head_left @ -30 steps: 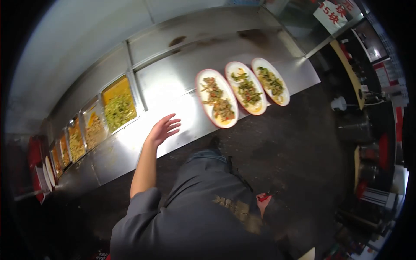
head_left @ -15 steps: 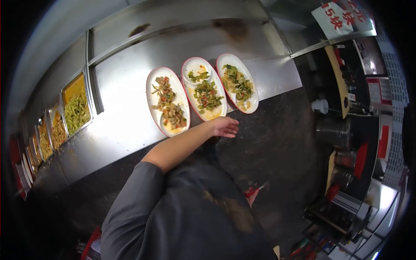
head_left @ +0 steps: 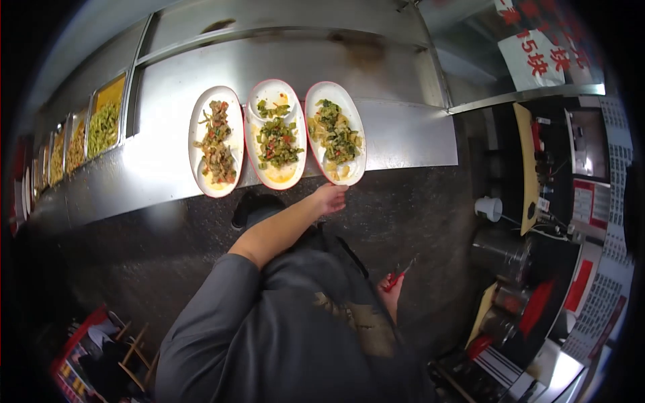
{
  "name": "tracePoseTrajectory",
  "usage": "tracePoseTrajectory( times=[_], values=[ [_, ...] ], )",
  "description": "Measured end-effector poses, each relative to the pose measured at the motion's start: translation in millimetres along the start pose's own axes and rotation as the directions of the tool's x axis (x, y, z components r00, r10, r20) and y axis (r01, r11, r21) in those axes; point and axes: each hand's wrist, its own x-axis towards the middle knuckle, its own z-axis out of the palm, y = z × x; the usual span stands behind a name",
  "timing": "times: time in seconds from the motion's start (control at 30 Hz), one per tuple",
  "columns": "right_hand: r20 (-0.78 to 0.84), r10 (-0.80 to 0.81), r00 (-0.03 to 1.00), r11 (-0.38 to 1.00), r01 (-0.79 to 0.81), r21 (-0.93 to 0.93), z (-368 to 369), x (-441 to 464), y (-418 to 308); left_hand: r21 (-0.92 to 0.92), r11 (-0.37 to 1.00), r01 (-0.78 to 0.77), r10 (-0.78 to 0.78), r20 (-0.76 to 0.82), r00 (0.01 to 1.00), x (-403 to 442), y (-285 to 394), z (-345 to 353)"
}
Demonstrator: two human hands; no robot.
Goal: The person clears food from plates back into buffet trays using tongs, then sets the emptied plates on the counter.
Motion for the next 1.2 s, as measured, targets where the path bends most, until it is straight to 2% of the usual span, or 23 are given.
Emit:
tracePoseTrajectory(
  times=[0.17, 0.33, 0.37, 0.47, 0.57, 0.67, 0.8, 0.97, 1.07, 1.2],
  values=[
    [0.048, -0.029, 0.998, 0.999, 0.030, -0.019, 13.9, 15.1, -36.5, -0.214, 0.968, -0.131, 0.123, -0.051, 0.991, 18.6, -7.9, 5.1],
    [0.002, -0.075, 0.997, 0.965, 0.073, -0.253, -13.4, 37.6, -55.0, -0.346, 0.911, -0.224, 0.223, -0.041, 0.974, 13.0, -11.8, 7.8],
    [-0.028, -0.072, 0.997, 0.955, 0.061, -0.291, -16.7, 39.3, -55.7, -0.350, 0.908, -0.230, 0.228, -0.047, 0.972, 8.4, -10.5, 9.1],
    [-0.181, -0.126, 0.975, 0.970, 0.083, -0.229, -3.3, 35.4, -46.2, -0.345, 0.899, -0.268, 0.256, -0.082, 0.963, -4.8, -7.6, 8.7],
    [-0.204, -0.088, 0.975, 0.983, 0.051, -0.179, -4.3, 42.7, -43.5, -0.304, 0.873, -0.381, 0.359, -0.129, 0.925, -48.5, 7.8, 16.1],
    [-0.117, -0.043, 0.992, 0.969, 0.013, -0.248, -5.9, 45.3, -36.1, -0.198, 0.871, -0.451, 0.439, -0.103, 0.893, -74.1, 28.0, 2.1],
    [-0.127, -0.039, 0.991, 0.983, 0.015, -0.182, 3.4, 39.3, -8.1, -0.156, 0.834, -0.530, 0.523, -0.086, 0.848, -111.2, 59.6, -4.5],
    [-0.080, -0.083, 0.993, 0.972, 0.062, -0.226, -32.8, 55.1, 26.0, -0.151, 0.805, -0.574, 0.566, -0.092, 0.819, -138.9, 90.0, -12.4],
    [0.073, -0.011, 0.997, 0.979, 0.026, -0.200, -56.1, 56.1, 50.1, -0.185, 0.827, -0.531, 0.536, -0.026, 0.844, -167.3, 117.0, -14.8],
    [-0.126, -0.162, 0.979, 0.984, 0.151, -0.092, -24.4, 18.3, 113.6, -0.208, 0.884, -0.418, 0.446, 0.112, 0.888, -157.4, 160.4, -51.9]
  ],
)
